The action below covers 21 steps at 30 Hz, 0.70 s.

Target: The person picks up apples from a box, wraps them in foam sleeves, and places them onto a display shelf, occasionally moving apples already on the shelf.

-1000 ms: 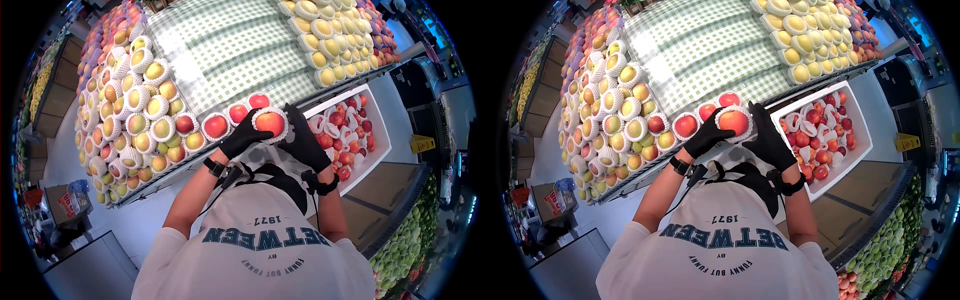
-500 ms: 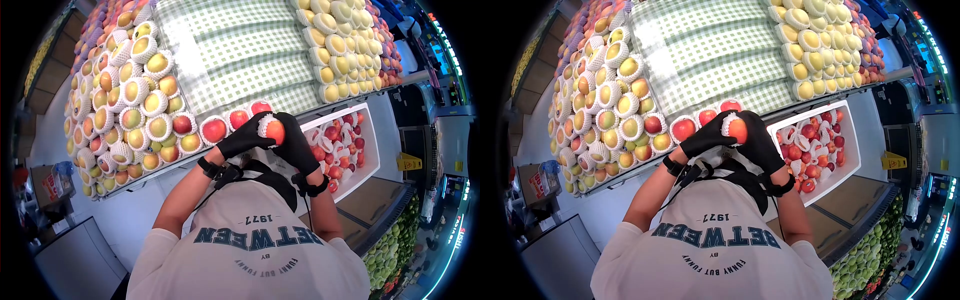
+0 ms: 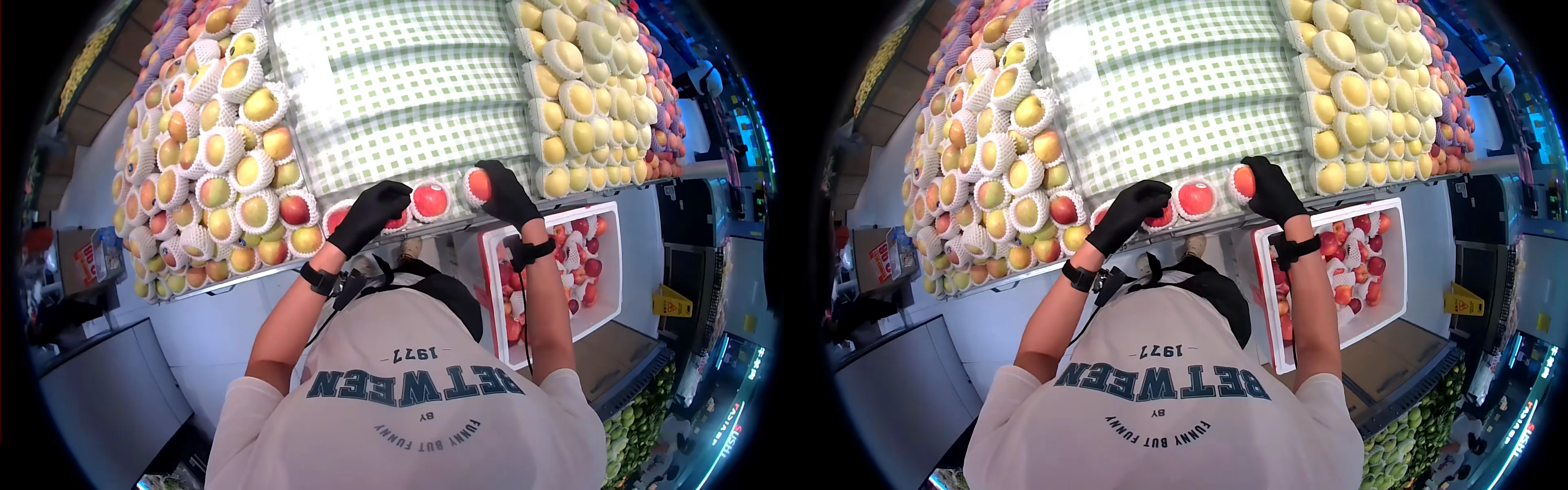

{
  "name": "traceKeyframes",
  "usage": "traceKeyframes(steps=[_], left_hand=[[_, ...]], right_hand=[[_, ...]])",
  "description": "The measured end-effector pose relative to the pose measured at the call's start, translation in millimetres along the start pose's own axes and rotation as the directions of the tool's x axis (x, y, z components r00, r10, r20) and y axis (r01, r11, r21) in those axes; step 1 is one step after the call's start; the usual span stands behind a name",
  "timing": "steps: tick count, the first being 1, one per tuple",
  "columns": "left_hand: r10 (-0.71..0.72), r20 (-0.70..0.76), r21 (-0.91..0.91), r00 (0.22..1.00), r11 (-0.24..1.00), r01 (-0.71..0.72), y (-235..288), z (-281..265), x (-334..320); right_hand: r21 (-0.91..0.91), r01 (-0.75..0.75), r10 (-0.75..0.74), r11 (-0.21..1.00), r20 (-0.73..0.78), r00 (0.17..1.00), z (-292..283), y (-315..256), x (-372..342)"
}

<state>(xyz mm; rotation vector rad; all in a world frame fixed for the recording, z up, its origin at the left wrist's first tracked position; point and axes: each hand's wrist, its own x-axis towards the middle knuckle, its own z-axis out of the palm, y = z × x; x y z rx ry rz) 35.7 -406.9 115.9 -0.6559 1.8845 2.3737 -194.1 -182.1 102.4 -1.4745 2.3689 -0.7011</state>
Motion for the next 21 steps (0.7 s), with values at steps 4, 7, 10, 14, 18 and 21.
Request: traceKeyframes(steps=[4,7,10,14,18,21], left_hand=[[0.007,-0.018,0.042,1.000,0.999,-0.006,-3,-3,-1],[0.006,-0.028,0.056,1.000,0.998,-0.005,-2,-4,-4],[-0.021,-0.027,0.035,0.999,0.999,0.022,-3,-5,-6],[-0.055,-0.007,-0.023,0.998,0.998,0.055,-4,-1,-5],[-0.065,0.012,-0.066,0.998,0.996,0.066,-2,1,-8],[-0.055,0.005,-0.075,0.998,0.996,0.055,-1,-2,-11]], right_hand=[[0.023,-0.049,0.045,0.999,0.156,0.987,12,1,9],[0.060,-0.056,0.039,0.997,0.258,0.965,16,1,8],[0.119,-0.046,0.009,0.992,0.297,0.955,13,-1,8],[0.254,-0.041,-0.039,0.966,0.303,0.952,16,4,8],[0.402,-0.190,0.078,0.896,0.277,0.958,17,12,3],[0.463,-0.307,0.210,0.831,0.251,0.945,12,13,-4]])
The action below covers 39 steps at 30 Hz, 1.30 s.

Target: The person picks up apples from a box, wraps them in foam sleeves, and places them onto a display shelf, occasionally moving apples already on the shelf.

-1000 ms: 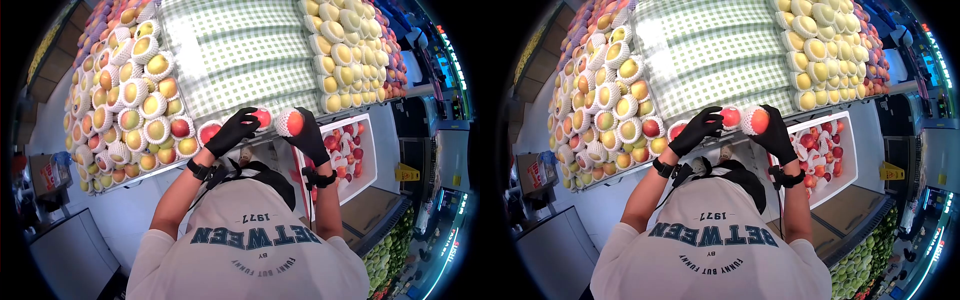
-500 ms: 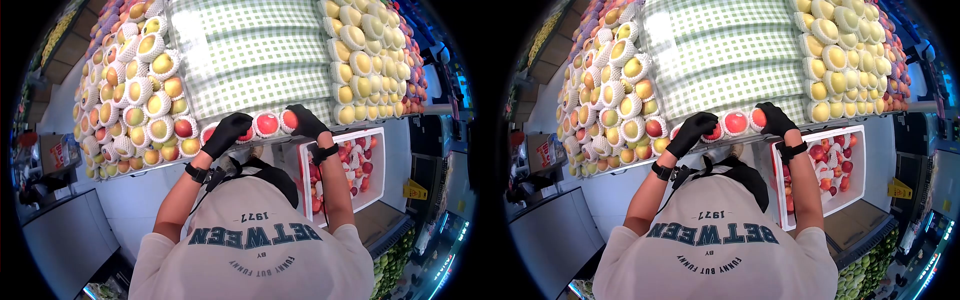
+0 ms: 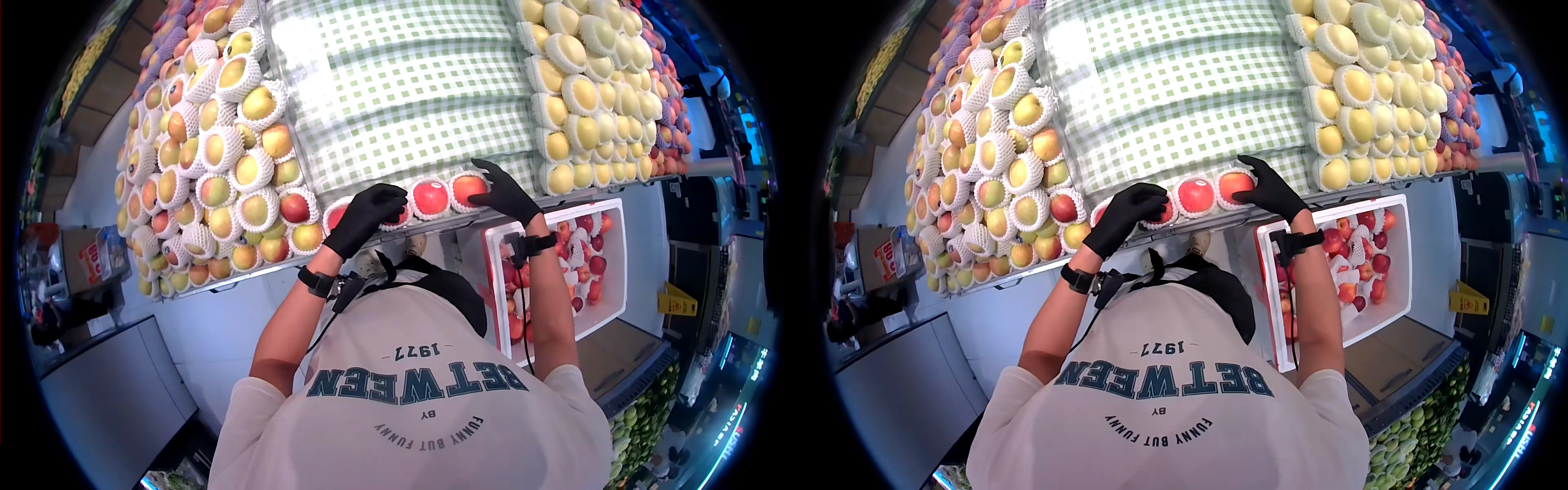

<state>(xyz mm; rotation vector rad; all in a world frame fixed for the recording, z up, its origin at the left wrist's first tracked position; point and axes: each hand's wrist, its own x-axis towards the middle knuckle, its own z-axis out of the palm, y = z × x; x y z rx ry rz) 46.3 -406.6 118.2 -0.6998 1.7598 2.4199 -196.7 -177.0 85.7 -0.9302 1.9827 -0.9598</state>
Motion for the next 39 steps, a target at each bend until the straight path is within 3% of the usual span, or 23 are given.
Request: traceKeyframes(steps=[2,6,7,11,14,15,18,19,20,22,23,24,26,29,33,35,37,39], left_hand=[[0.013,-0.009,-0.010,1.000,1.000,-0.013,2,-2,-3],[0.057,-0.036,-0.026,0.998,0.998,-0.058,6,-6,-12],[0.061,-0.039,-0.030,0.997,0.998,-0.063,5,-8,-15],[0.045,-0.043,-0.014,0.998,0.999,-0.046,8,-11,-29],[0.008,0.005,0.069,1.000,0.998,-0.008,8,-16,-39],[-0.013,0.006,0.079,1.000,0.997,0.012,5,-16,-42],[-0.067,0.057,0.096,0.996,0.993,0.061,-2,-17,-50],[-0.056,0.080,0.136,0.995,0.990,0.044,-3,-16,-54],[-0.041,0.119,0.112,0.992,0.993,0.028,-8,-16,-56],[-0.039,0.199,0.156,0.979,0.988,0.008,-18,-15,-57],[-0.065,0.215,0.169,0.974,0.985,0.028,-23,-13,-60],[-0.090,0.229,0.184,0.969,0.982,0.048,-25,-12,-63],[-0.115,0.259,0.203,0.959,0.977,0.062,-26,-12,-70],[-0.104,0.291,0.191,0.951,0.980,0.049,-28,-18,-81],[-0.075,0.233,0.082,0.970,0.995,0.057,-40,-27,-80],[-0.075,0.245,0.052,0.967,0.997,0.064,-48,-29,-80],[-0.068,0.260,0.014,0.963,0.998,0.067,-52,-26,-80],[-0.052,0.327,-0.004,0.943,0.998,0.057,-54,-24,-82]], right_hand=[[0.079,-0.127,0.132,0.989,-0.064,0.989,1,-3,-3],[0.160,-0.048,0.081,0.986,-0.207,0.975,5,21,-2],[0.108,0.021,0.010,0.994,-0.277,0.961,7,22,-4],[0.100,0.070,-0.006,0.993,-0.537,0.844,10,29,-20],[0.335,-0.011,0.176,0.942,-0.468,0.866,8,12,-50],[0.313,0.025,0.144,0.950,-0.504,0.851,14,4,-60],[0.378,-0.092,0.296,0.921,-0.528,0.796,29,13,-87],[0.305,-0.091,0.249,0.948,-0.534,0.808,35,19,-94],[0.287,-0.126,0.278,0.950,-0.585,0.762,44,26,-104],[0.203,-0.210,0.290,0.956,-0.569,0.770,60,29,-124],[-0.075,-0.184,0.116,0.980,-0.537,0.836,64,33,-133],[0.166,-0.195,0.255,0.967,-0.544,0.799,74,26,-144],[0.228,-0.252,0.337,0.940,-0.517,0.787,85,30,-159],[-0.119,-0.176,0.092,0.977,-0.511,0.855,94,49,-175],[-0.205,-0.180,0.054,0.962,-0.507,0.861,105,45,-184],[-0.171,-0.123,0.032,0.978,-0.459,0.888,110,57,-190],[-0.024,-0.143,0.119,0.989,-0.427,0.896,110,41,-198],[0.214,-0.263,0.333,0.941,-0.444,0.832,109,21,-201]])
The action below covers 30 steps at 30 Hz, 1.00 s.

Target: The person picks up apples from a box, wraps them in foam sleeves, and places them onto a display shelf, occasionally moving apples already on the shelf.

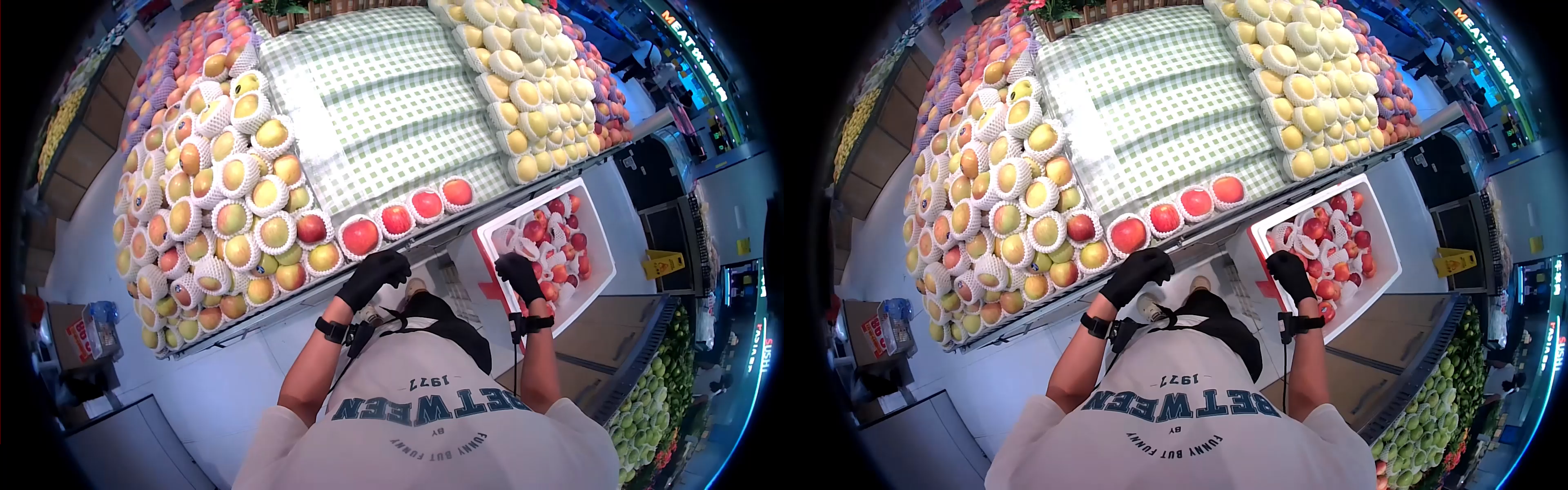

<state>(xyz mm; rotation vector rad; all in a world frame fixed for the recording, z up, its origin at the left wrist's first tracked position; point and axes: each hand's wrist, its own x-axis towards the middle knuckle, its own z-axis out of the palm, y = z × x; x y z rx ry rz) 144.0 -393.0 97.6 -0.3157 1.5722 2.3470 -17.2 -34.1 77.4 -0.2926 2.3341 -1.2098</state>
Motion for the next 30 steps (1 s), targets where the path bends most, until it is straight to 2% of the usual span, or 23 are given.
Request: traceKeyframes(steps=[1,5,9,13,14,17,19,21,22,23,27,29,30], left_hand=[[-0.007,0.013,0.018,1.000,1.000,0.007,0,3,0],[-0.035,0.014,0.025,0.999,0.999,0.035,7,11,3],[-0.065,0.016,0.057,0.998,0.996,0.064,9,25,12],[-0.120,0.052,0.102,0.991,0.988,0.114,9,48,27],[-0.131,0.059,0.116,0.990,0.986,0.124,10,56,32],[-0.158,0.082,0.123,0.984,0.981,0.147,5,75,43],[-0.172,0.106,0.125,0.979,0.979,0.159,2,89,49],[-0.183,0.120,0.137,0.976,0.977,0.166,0,102,57],[-0.193,0.123,0.148,0.973,0.974,0.175,-1,109,60],[-0.206,0.127,0.160,0.970,0.970,0.185,-2,115,63],[-0.208,0.126,0.227,0.970,0.958,0.176,0,138,75],[-0.223,0.102,0.231,0.970,0.953,0.195,-3,146,83],[-0.234,0.094,0.228,0.968,0.951,0.208,-6,151,85]], right_hand=[[0.083,-0.111,0.112,0.990,-0.013,0.994,0,-5,-4],[0.071,-0.120,0.123,0.990,-0.031,0.992,-7,6,-6],[0.041,-0.146,0.144,0.988,0.041,0.989,-15,26,-6],[0.226,-0.252,0.237,0.941,0.090,0.967,-32,53,-15],[0.135,-0.254,0.240,0.958,0.114,0.964,-41,57,-19],[-0.083,-0.173,0.178,0.981,0.059,0.982,-58,94,-26],[-0.061,-0.025,0.028,0.998,0.044,0.999,-64,133,-31],[0.134,-0.205,0.198,0.970,0.060,0.978,-75,145,-41],[0.247,-0.199,0.173,0.948,0.124,0.977,-79,152,-44],[0.335,-0.307,0.303,0.891,0.065,0.951,-80,160,-51],[0.378,-0.321,0.360,0.868,-0.034,0.932,-87,176,-61],[0.329,-0.355,0.390,0.875,-0.042,0.920,-90,190,-61],[0.366,-0.340,0.371,0.866,-0.015,0.928,-92,200,-63]])
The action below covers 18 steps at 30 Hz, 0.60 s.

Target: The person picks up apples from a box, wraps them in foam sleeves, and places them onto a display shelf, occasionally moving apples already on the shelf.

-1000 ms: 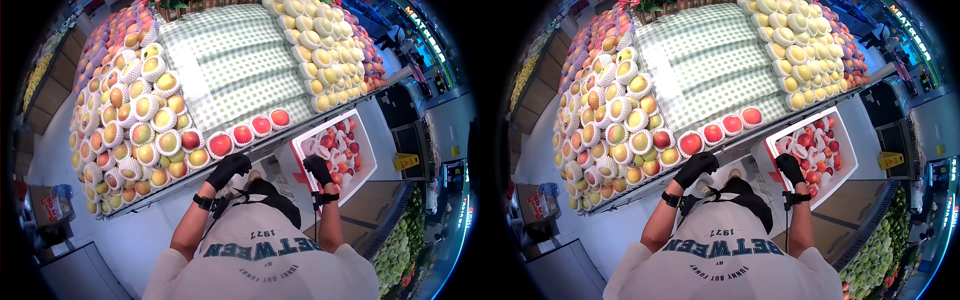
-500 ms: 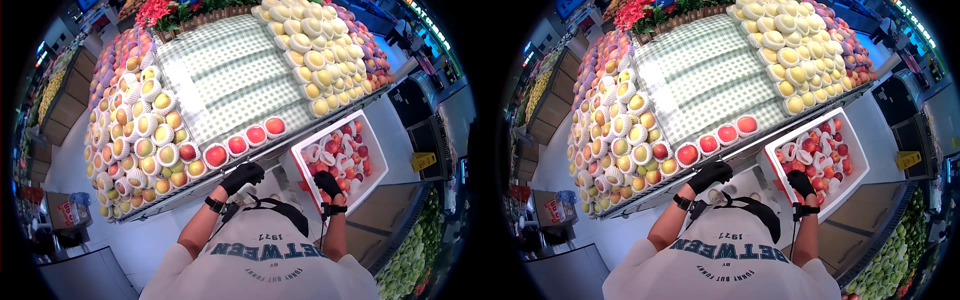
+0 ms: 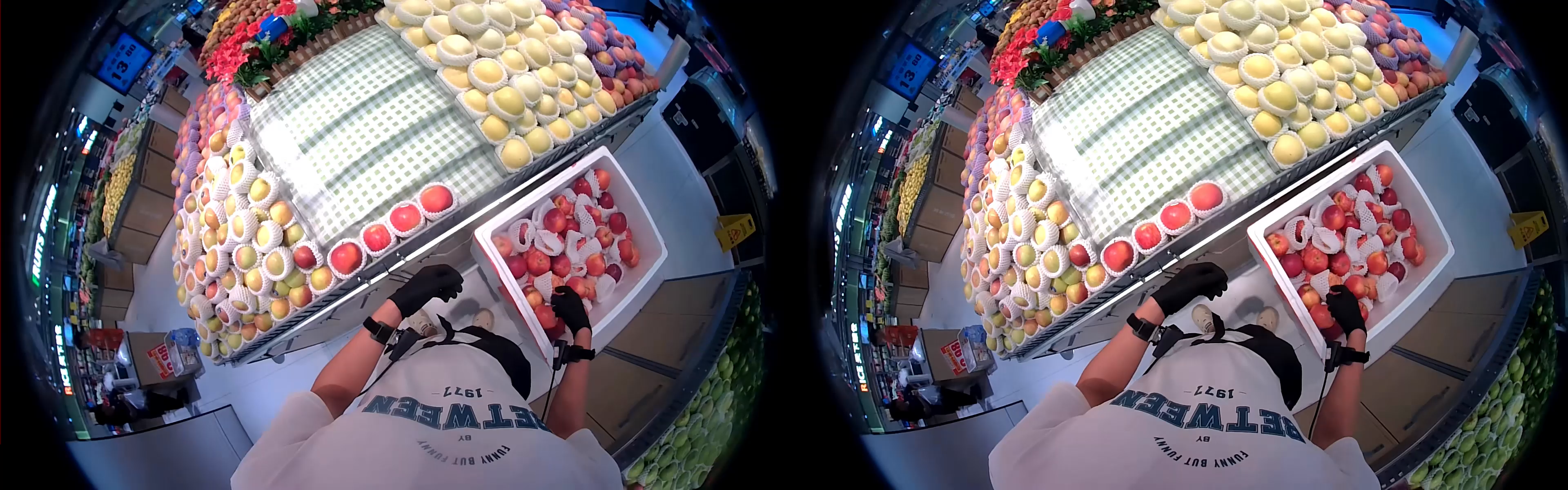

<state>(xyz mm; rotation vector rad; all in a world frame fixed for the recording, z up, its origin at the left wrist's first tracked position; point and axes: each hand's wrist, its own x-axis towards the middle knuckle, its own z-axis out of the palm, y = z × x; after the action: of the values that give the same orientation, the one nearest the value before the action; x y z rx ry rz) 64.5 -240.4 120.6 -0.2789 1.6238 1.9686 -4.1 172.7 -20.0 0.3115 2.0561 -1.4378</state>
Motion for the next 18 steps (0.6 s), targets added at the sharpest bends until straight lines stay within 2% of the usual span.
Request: traceKeyframes(steps=[1,5,6,7,8,10,13,16,18], left_hand=[[-0.015,-0.003,-0.005,1.000,1.000,0.015,-3,5,3],[-0.039,-0.028,-0.063,0.999,0.997,0.038,-10,25,16],[-0.050,-0.029,-0.071,0.998,0.996,0.048,-15,27,21],[-0.049,-0.040,-0.076,0.998,0.996,0.046,-14,32,24],[-0.053,-0.046,-0.078,0.998,0.996,0.049,-14,38,26],[-0.049,-0.031,-0.071,0.998,0.996,0.047,-18,43,33],[-0.090,-0.085,-0.051,0.992,0.995,0.086,-17,56,41],[-0.098,-0.124,0.030,0.987,0.994,0.103,-10,72,45],[-0.083,-0.117,0.049,0.990,0.995,0.090,-11,76,49]], right_hand=[[0.041,0.007,-0.009,0.999,0.030,1.000,-3,3,0],[-0.021,0.083,-0.083,0.996,0.016,0.996,-14,20,-2],[-0.124,0.153,-0.155,0.980,-0.011,0.988,-15,21,-7],[0.022,0.104,-0.104,0.994,-0.009,0.995,-18,40,3],[-0.147,0.286,-0.290,0.947,-0.003,0.957,-21,60,10],[-0.279,0.336,-0.352,0.900,-0.008,0.936,-23,69,8],[-0.083,0.037,-0.038,0.996,-0.016,0.999,-20,44,-7],[-0.232,0.170,-0.187,0.958,-0.054,0.981,-21,51,-5],[-0.305,0.209,-0.231,0.929,-0.036,0.972,-22,57,-2]])
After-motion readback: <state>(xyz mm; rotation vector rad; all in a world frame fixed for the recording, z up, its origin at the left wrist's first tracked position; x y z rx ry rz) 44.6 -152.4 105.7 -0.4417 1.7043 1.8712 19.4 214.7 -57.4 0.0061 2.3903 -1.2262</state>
